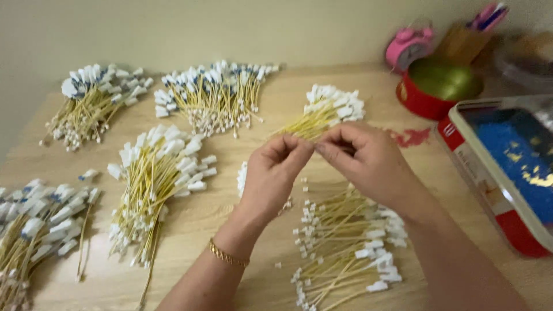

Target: Assembling small white plastic connectors onto yellow wires at a wooden desk.

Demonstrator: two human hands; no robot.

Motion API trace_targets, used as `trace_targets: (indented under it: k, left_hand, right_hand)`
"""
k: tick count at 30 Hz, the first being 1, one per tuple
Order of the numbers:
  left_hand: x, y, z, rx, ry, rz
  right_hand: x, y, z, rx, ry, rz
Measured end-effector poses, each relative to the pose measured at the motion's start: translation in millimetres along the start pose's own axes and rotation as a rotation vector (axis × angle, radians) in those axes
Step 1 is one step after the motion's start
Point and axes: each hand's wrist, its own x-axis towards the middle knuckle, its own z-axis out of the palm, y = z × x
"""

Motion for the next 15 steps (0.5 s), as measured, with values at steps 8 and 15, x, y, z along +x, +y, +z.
trace_targets:
  k: [8, 15]
  left_hand:
    - [31, -6, -52, 0.885, -0.244, 0.056]
    - [25, -50, -30, 1.675, -0.207, 0.058]
  right_hand:
    - [0, 15, 9, 0.040, -0.053, 0.087]
    - [5, 20, 11, 0.090, -0.097, 0.195]
